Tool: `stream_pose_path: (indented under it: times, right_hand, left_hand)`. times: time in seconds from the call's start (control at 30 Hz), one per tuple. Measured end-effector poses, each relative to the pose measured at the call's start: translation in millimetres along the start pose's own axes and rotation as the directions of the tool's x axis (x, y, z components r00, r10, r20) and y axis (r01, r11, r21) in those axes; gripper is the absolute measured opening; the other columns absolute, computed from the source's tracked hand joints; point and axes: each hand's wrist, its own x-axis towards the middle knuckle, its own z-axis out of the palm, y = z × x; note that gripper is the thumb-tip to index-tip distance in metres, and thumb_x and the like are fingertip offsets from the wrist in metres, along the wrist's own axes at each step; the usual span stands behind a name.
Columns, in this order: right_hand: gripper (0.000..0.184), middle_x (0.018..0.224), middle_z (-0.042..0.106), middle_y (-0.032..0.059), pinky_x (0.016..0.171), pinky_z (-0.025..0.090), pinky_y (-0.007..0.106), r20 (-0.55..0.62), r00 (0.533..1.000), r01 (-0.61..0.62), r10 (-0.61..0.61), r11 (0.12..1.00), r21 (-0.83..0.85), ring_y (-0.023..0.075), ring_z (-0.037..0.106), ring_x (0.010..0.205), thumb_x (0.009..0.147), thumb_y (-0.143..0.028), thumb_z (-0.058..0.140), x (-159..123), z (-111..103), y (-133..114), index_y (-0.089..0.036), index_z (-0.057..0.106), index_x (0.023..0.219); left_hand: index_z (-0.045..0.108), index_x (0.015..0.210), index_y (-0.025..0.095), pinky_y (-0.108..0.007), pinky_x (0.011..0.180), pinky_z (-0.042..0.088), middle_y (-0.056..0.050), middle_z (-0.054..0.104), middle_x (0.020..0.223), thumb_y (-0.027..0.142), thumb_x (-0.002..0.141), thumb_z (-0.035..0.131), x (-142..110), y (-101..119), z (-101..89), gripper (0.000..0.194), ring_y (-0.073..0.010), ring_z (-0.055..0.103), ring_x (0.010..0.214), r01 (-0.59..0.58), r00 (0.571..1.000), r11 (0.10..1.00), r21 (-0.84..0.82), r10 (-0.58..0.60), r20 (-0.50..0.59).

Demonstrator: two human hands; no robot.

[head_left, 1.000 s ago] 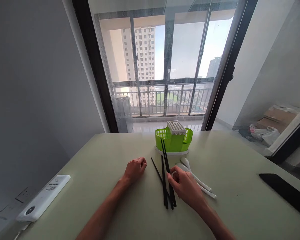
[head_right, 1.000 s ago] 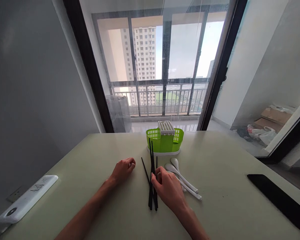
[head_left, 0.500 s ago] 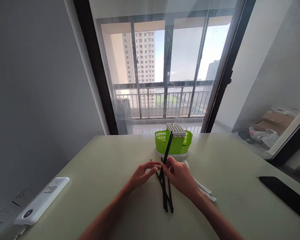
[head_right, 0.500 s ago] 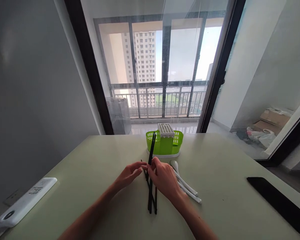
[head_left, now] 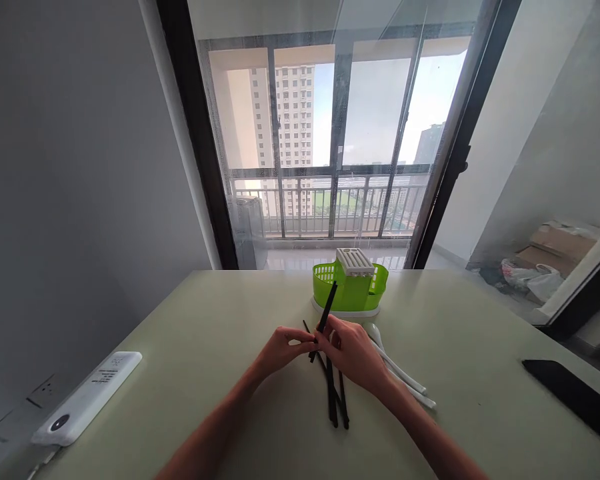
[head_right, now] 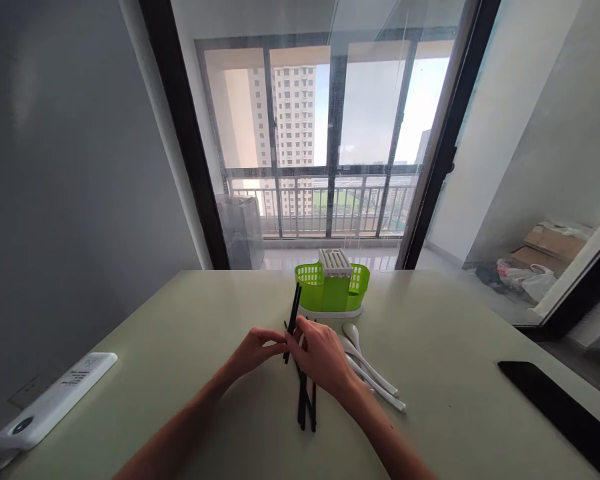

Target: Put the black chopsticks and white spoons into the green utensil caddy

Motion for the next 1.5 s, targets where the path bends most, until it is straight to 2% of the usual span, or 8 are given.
stream_pose_path:
  times: [0.13, 0.33, 0.73, 0.83, 1.13, 1.33, 1.43, 1.5]
  right_hand:
    - [0.025, 0.073, 0.067, -0.0018, 0.060, 0.038, 0.025, -0.111, 0.993, 0.033, -0.032, 0.999, 0.004, 0.0136, 0.056, 0.059, 0.100, -0.038, 0.051, 5, -14, -13, -0.023, 0.055, 0.080]
    - [0.027, 0.071, 0.064, -0.0026, 0.058, 0.037, 0.027, -0.207, 0.976, 0.074, -0.066, 0.997, 0.031, 0.0136, 0.052, 0.058, 0.101, -0.041, 0.053, 16, -34, -25, -0.024, 0.051, 0.080]
    - [0.028, 0.068, 0.064, -0.0043, 0.057, 0.035, 0.027, -0.228, 0.971, 0.067, -0.067, 0.998, -0.009, 0.0132, 0.053, 0.055, 0.101, -0.041, 0.053, 17, -31, -16, -0.024, 0.048, 0.079]
    - [0.028, 0.069, 0.065, -0.0040, 0.057, 0.035, 0.027, -0.227, 0.971, 0.068, -0.072, 0.997, -0.026, 0.0137, 0.054, 0.056, 0.101, -0.041, 0.053, 17, -31, -15, -0.024, 0.049, 0.080]
    - [0.029, 0.075, 0.069, -0.0017, 0.056, 0.036, 0.027, -0.248, 0.966, 0.069, -0.074, 0.997, -0.029, 0.0133, 0.054, 0.054, 0.102, -0.045, 0.050, 19, -39, -16, -0.024, 0.053, 0.083]
    - [0.035, 0.065, 0.064, -0.0015, 0.054, 0.039, 0.027, -0.206, 0.977, 0.060, -0.056, 0.998, 0.011, 0.0142, 0.054, 0.050, 0.101, -0.050, 0.049, 19, -60, -18, -0.024, 0.051, 0.078]
    - [0.038, 0.058, 0.060, -0.0038, 0.052, 0.041, 0.026, -0.238, 0.971, 0.044, -0.016, 0.992, 0.114, 0.0140, 0.056, 0.047, 0.098, -0.057, 0.053, 24, -85, -20, -0.024, 0.051, 0.079]
    - [0.040, 0.055, 0.059, -0.0047, 0.050, 0.042, 0.025, -0.311, 0.950, 0.028, 0.019, 0.989, 0.144, 0.0139, 0.058, 0.046, 0.095, -0.061, 0.057, 33, -108, -22, -0.024, 0.052, 0.080]
  left_hand:
    - [0.084, 0.093, 0.019, -0.031, 0.084, 0.055, -0.005, 0.082, 0.092, 0.044, 0.079, 0.078, 1, -3, 2.5, 0.029, -0.0236, 0.074, 0.086, 0.038, 0.999, 0.998, -0.043, -0.037, 0.027]
    - [0.085, 0.089, 0.017, -0.030, 0.081, 0.053, -0.005, 0.081, 0.088, 0.049, 0.077, 0.079, 0, -1, 8.0, 0.035, -0.0239, 0.072, 0.085, 0.094, 0.995, 0.995, 0.024, -0.095, 0.018]
    - [0.083, 0.089, 0.016, -0.032, 0.082, 0.054, -0.006, 0.081, 0.086, 0.043, 0.074, 0.081, 0, -9, 7.9, 0.031, -0.0235, 0.073, 0.084, 0.149, 0.984, 0.988, -0.032, -0.145, 0.103]
    - [0.082, 0.085, 0.016, -0.032, 0.080, 0.055, -0.005, 0.080, 0.083, 0.039, 0.071, 0.083, -1, -11, 9.5, 0.027, -0.0231, 0.073, 0.082, 0.163, 0.984, 0.986, -0.029, -0.160, 0.076]
    - [0.080, 0.080, 0.015, -0.029, 0.072, 0.053, -0.004, 0.075, 0.079, 0.041, 0.069, 0.085, 1, -18, 9.3, 0.029, -0.0187, 0.067, 0.075, 0.113, 0.989, 0.994, 0.008, -0.113, 0.092]
    - [0.080, 0.078, 0.017, -0.027, 0.069, 0.050, -0.004, 0.075, 0.083, 0.046, 0.068, 0.086, 1, -23, 14.1, 0.032, -0.0157, 0.064, 0.072, 0.053, 0.992, 0.994, 0.097, -0.064, 0.111]
    - [0.081, 0.082, 0.018, -0.026, 0.070, 0.049, -0.004, 0.077, 0.085, 0.046, 0.070, 0.085, 0, -23, 15.5, 0.031, -0.0152, 0.064, 0.072, 0.061, 0.991, 0.991, 0.117, -0.074, 0.110]
    - [0.082, 0.088, 0.018, -0.026, 0.071, 0.050, -0.003, 0.078, 0.085, 0.045, 0.071, 0.084, 0, -22, 15.7, 0.032, -0.0152, 0.065, 0.072, 0.078, 0.990, 0.990, 0.119, -0.091, 0.110]
